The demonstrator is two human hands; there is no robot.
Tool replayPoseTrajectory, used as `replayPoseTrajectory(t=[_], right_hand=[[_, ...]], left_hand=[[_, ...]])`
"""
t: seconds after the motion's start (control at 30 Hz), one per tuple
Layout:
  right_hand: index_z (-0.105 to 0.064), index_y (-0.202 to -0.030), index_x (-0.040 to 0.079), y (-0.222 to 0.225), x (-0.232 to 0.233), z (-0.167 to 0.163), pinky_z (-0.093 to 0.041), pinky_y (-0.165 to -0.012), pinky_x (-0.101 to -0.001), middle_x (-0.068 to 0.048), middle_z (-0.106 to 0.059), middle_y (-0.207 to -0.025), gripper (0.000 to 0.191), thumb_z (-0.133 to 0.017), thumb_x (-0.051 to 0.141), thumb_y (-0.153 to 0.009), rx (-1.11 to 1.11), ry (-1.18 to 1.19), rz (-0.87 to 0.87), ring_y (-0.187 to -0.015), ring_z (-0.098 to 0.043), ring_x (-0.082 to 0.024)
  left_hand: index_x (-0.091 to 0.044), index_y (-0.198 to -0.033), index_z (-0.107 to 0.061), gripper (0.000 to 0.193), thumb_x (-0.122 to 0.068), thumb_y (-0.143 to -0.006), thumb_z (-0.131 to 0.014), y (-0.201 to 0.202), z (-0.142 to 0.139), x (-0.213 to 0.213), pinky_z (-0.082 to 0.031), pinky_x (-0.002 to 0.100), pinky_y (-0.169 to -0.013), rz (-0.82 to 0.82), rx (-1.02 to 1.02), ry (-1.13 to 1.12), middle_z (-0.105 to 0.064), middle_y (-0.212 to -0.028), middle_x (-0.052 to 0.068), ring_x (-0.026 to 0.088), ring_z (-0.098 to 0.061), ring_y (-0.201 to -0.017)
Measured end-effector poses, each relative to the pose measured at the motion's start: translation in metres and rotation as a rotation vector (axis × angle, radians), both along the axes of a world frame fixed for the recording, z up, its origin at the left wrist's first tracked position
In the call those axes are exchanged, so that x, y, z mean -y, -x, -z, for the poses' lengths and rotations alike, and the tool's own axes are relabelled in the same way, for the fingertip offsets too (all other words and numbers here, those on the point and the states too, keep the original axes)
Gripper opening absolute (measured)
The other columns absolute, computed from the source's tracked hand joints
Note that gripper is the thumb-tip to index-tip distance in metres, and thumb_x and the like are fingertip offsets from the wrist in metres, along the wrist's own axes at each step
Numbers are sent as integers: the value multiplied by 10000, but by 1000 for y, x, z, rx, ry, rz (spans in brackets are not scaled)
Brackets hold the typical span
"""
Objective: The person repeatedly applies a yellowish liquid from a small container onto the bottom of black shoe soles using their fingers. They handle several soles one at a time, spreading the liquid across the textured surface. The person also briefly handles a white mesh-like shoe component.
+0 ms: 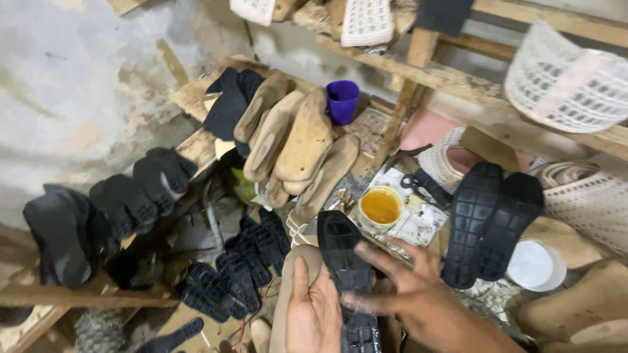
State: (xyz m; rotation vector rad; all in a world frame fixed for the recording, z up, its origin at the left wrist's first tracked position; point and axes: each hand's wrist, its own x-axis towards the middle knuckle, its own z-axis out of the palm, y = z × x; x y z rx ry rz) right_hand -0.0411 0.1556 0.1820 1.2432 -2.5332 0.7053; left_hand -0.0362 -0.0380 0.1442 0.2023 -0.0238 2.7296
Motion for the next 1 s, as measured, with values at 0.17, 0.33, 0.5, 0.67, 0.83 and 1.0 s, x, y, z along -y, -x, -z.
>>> replayPoseTrajectory(t=[0.17, 0.33, 0.5, 0.67, 0.83, 1.0], right_hand=[[-590, -1399, 564, -2, 4, 20, -223, -1063, -594, -29, -305, -1685, 786, -614, 111, -757, -35, -101, 35, -1419, -286, -426], [-584, -1355, 542, -7, 27, 21, -249, -1038, -602, -8, -365, -1609, 690, -654, 247, -735, -136, -91, 40, -1358, -331, -422], [-622, -1314, 549, -3, 39, 21, -323, -1109, -436, 44, -503, -1523, 644, -637, 65, -889, -385, -4, 146, -1344, -458, -266], [-678, -1305, 254, 16, -10, 46, -340, -1149, -447, -73, -579, -1480, 465, -648, 126, -859, 96, 237, 401, -1362, -492, -265], [-661, -1354, 184, 24, -85, 134, -371, -1107, -463, -140, -573, -1457, 490, -643, 133, -867, 339, 188, 542, -1373, -497, -340], [-617, -1372, 178, 27, -163, 213, -474, -1057, -440, -169, -619, -1388, 564, -671, 264, -817, 231, 129, 517, -1268, -627, -340]], left_hand=[[8, -1543, -371, 755, -544, -1029, -340, 2, 13, 11, -273, 382, -1214, -186, 61, 180, -479, -1569, 151, 284, -421, -1454], [-1, -1483, -464, 726, -541, -1015, -343, 12, 5, 29, -371, 425, -1142, -381, 231, 345, -581, -1461, 163, 303, -531, -1323], [-43, -1356, -553, 698, -597, -982, -350, 21, 0, 75, -436, 458, -1036, -318, 319, 294, -635, -1301, 147, 302, -600, -1147], [-88, -1298, -577, 476, -436, -1014, -420, 35, 31, 128, -437, 517, -1055, -495, 729, 760, -612, -1288, 160, 329, -579, -1156], [-244, -1221, -526, 268, -479, -1100, -483, 109, 80, 207, -374, 352, -834, -487, 630, 887, -580, -1131, -85, 85, -533, -1064], [-250, -855, -537, 212, -395, -983, -626, 232, 72, 274, -311, 308, -547, -696, 540, 1042, -434, -702, -70, 108, -409, -635]])
